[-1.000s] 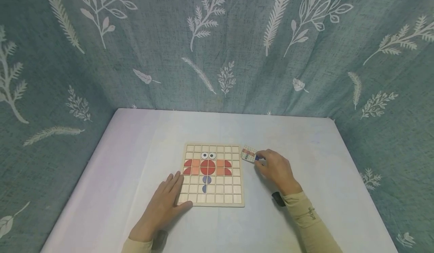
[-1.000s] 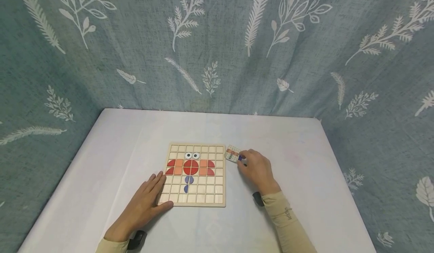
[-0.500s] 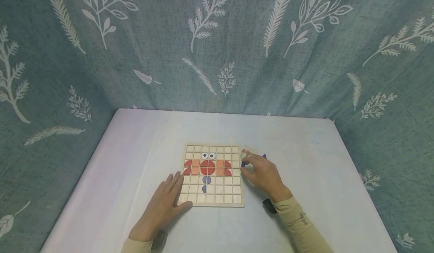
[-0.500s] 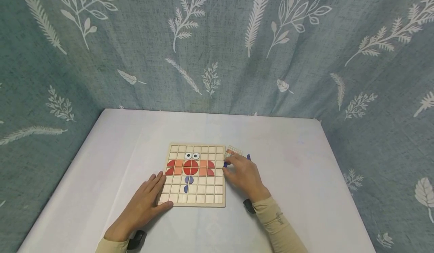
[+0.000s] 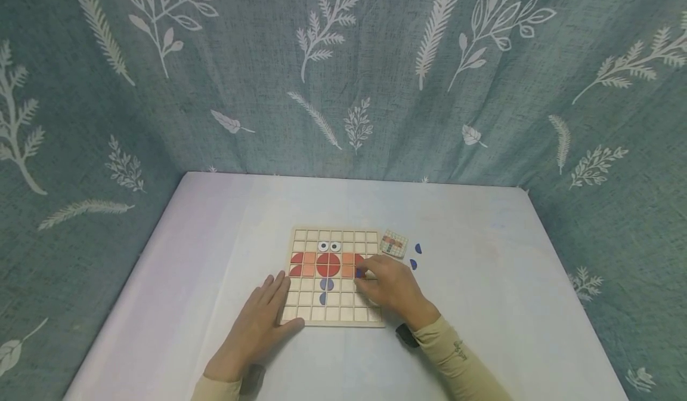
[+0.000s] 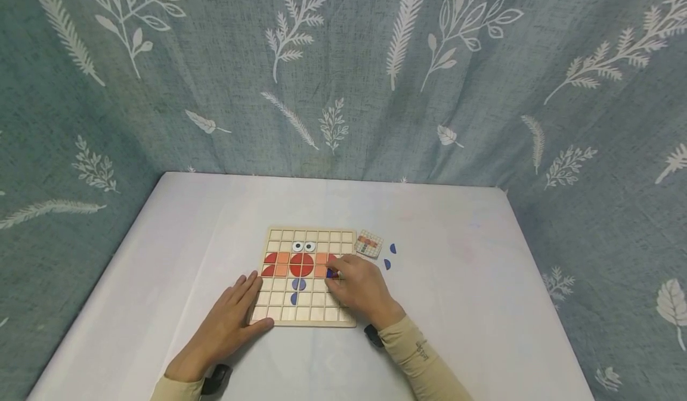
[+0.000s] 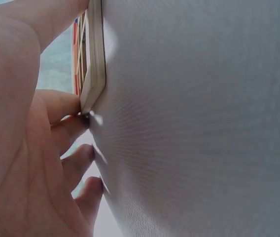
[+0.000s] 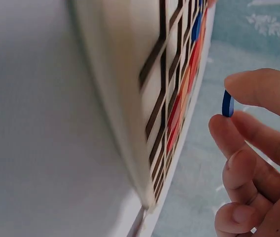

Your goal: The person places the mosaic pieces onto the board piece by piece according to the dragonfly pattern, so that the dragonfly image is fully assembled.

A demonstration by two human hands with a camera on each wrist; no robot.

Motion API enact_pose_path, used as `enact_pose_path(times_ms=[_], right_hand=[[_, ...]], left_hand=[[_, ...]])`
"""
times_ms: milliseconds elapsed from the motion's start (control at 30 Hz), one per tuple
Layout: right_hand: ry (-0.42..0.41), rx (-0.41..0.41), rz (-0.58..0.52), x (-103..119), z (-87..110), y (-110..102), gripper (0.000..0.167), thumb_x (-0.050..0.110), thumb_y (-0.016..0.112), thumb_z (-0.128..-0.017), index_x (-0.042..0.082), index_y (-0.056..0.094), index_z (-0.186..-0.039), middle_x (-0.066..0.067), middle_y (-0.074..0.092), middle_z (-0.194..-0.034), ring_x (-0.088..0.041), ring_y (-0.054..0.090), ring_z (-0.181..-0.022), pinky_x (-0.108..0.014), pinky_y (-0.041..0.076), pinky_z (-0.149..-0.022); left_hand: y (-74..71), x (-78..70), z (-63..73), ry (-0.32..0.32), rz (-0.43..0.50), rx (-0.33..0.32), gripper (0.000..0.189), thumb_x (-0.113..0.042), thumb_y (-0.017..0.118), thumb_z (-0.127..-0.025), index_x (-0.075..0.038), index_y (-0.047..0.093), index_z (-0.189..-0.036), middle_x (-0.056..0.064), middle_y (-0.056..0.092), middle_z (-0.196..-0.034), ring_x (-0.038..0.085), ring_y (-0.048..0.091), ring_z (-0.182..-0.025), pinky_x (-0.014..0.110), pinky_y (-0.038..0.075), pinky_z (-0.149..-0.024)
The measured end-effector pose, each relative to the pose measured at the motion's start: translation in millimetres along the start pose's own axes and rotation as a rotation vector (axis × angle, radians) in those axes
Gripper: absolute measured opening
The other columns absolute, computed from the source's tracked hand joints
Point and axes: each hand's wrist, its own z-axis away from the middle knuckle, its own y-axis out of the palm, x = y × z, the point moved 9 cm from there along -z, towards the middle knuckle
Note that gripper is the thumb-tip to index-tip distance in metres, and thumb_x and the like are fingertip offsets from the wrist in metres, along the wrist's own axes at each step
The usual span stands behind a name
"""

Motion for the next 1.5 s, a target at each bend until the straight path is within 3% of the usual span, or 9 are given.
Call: enact_pose_path(times_ms=[200,400,567,1067,1500], right_hand=[[-0.012,0.011,0.006,14,-2.7,7,0.024,0.017,0.086,-0.077,0.015,0.075,-0.099,0.005,0.075,-0.091,-0.010,0.069,-0.082,-0.026,0.058,-0.070],[-0.055,-0.013,-0.024,24,-4.3,11,0.020,0.017,0.084,-0.078,0.016,0.075,-0.096,0.007,0.073,-0.089,-0.009,0.068,-0.079,-0.026,0.058,-0.068],[-0.036,0.001,-0.025,27,-4.3,16,0.020,0.016,0.084,-0.078,0.016,0.075,-0.095,0.006,0.072,-0.088,-0.008,0.066,-0.075,-0.026,0.056,-0.064],[0.020,0.101,0.025,33,-6.4,26,0.020,0.022,0.084,-0.078,0.015,0.076,-0.095,0.005,0.073,-0.089,-0.012,0.068,-0.078,-0.030,0.057,-0.067],[0.056,0.207,0.033,35,-7.4,37,0.019,0.024,0.082,-0.083,0.014,0.078,-0.099,0.007,0.071,-0.088,-0.007,0.065,-0.079,-0.025,0.056,-0.067]], left_hand=[[1.1,0.9,-0.2,0.001,-0.003,-0.001,0.089,-0.051,0.071,-0.091,0.001,0.037,-0.155,0.020,0.036,-0.160,0.042,0.028,-0.148,0.060,0.026,-0.119],[1.1,0.6,0.1,0.000,-0.003,-0.004,0.089,-0.051,0.071,-0.091,0.001,0.037,-0.155,0.019,0.036,-0.160,0.042,0.028,-0.148,0.059,0.026,-0.119],[1.0,0.8,0.5,0.004,-0.002,-0.012,0.089,-0.051,0.072,-0.091,0.001,0.037,-0.155,0.020,0.037,-0.159,0.043,0.029,-0.148,0.060,0.027,-0.118],[-0.4,0.3,1.1,0.014,-0.002,-0.023,0.089,-0.050,0.072,-0.090,0.001,0.038,-0.154,0.020,0.037,-0.159,0.043,0.030,-0.147,0.061,0.027,-0.118],[0.2,0.8,0.2,0.011,-0.011,-0.012,0.089,-0.050,0.072,-0.091,0.001,0.037,-0.155,0.020,0.037,-0.159,0.043,0.030,-0.147,0.060,0.028,-0.118]])
